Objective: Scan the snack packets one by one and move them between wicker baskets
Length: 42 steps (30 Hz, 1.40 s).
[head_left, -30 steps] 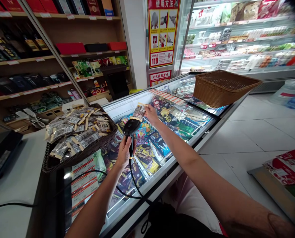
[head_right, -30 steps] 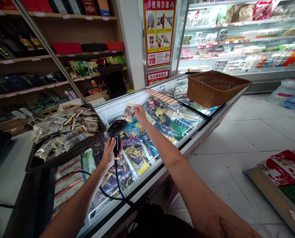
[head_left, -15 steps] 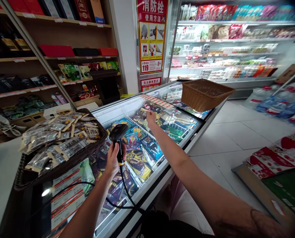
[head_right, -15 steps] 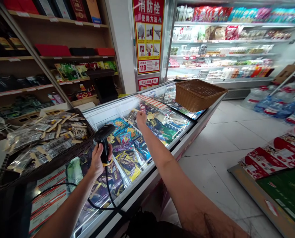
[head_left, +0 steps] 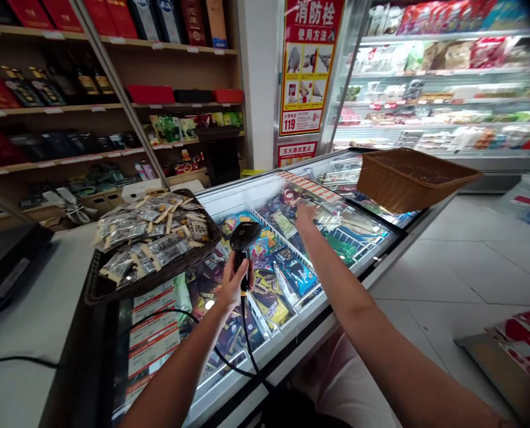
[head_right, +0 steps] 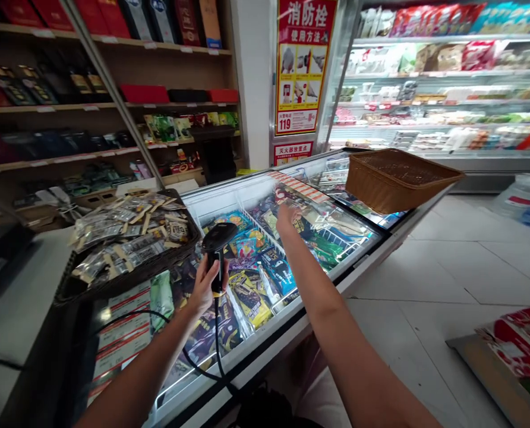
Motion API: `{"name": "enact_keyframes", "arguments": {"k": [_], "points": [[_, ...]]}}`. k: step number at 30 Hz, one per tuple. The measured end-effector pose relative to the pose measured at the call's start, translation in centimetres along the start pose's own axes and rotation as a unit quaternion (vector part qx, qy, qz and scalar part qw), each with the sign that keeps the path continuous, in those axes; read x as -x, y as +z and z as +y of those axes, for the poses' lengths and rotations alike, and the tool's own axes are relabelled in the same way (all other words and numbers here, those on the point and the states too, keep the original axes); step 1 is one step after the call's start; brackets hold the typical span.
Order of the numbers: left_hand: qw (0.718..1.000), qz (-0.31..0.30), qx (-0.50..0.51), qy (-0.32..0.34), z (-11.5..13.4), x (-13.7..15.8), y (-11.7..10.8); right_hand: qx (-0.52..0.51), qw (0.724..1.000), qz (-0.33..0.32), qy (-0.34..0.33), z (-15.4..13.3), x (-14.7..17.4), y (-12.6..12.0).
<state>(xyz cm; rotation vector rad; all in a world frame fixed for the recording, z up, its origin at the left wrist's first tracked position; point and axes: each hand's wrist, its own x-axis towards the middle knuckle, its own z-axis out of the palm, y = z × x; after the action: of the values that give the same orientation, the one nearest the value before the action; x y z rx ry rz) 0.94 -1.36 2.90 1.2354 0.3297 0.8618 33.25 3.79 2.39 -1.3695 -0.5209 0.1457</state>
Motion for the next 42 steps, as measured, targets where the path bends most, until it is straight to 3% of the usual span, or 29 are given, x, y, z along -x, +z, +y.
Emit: {"name": "enact_keyframes", "arguments": {"k": [2,3,5,7,9,13,15,16,18,20,24,26,30,34,37,42], "points": [[1.0,0.015,0.002,0.016,-0.2,0.2,0.0,0.006,1.0,0.007,-0.004,-0.9,1.7,1.8],[0.999,0.023,0.004,0.025,-0.3,0.3,0.0,0.01,1.0,-0.019,-0.019,-1.4,2.7,2.8],[0.998,0.04,0.007,0.046,-0.4,0.6,-0.1,0.022,0.987,-0.135,-0.079,-2.8,4.8,5.0],[0.996,0.057,0.008,0.064,-0.2,0.9,-0.3,0.038,0.944,-0.281,-0.166,-4.5,6.4,7.8],[0.995,0.07,0.007,0.076,0.1,1.4,-0.5,0.062,0.872,-0.406,-0.267,-6.2,7.5,11.1],[0.992,0.098,0.004,0.074,1.1,3.0,-0.7,0.172,0.652,-0.582,-0.455,-9.1,8.7,17.4],[0.991,0.118,0.005,0.07,1.5,3.8,-1.0,0.214,0.59,-0.6,-0.496,-9.9,9.1,18.9],[0.99,0.126,0.007,0.069,1.7,4.2,-1.1,0.222,0.584,-0.595,-0.506,-10.1,9.3,19.0],[0.988,0.136,0.015,0.067,2.0,4.7,-1.4,0.208,0.615,-0.576,-0.497,-10.1,9.4,18.2],[0.987,0.143,0.026,0.067,2.4,4.7,-1.5,0.162,0.689,-0.554,-0.439,-9.8,9.1,16.4],[0.985,0.16,0.045,0.057,3.0,4.0,-0.4,-0.011,0.883,-0.424,-0.198,-8.4,8.4,11.7],[0.986,0.154,0.057,0.039,3.0,3.6,0.6,-0.094,0.931,-0.343,-0.08,-7.3,8.5,9.6],[0.989,0.131,0.067,0.022,2.3,3.1,2.0,-0.148,0.953,-0.254,0.081,-5.0,9.4,6.2],[0.996,0.09,0.016,0.013,1.9,3.5,1.5,-0.18,0.931,-0.254,0.189,-3.7,9.5,4.1],[0.996,0.086,-0.011,0.008,2.1,3.9,0.7,-0.221,0.907,-0.283,0.222,-3.6,8.9,3.4],[0.994,0.105,-0.019,0.004,2.5,4.2,0.6,-0.228,0.911,-0.286,0.189,-3.5,8.6,3.2]]}}
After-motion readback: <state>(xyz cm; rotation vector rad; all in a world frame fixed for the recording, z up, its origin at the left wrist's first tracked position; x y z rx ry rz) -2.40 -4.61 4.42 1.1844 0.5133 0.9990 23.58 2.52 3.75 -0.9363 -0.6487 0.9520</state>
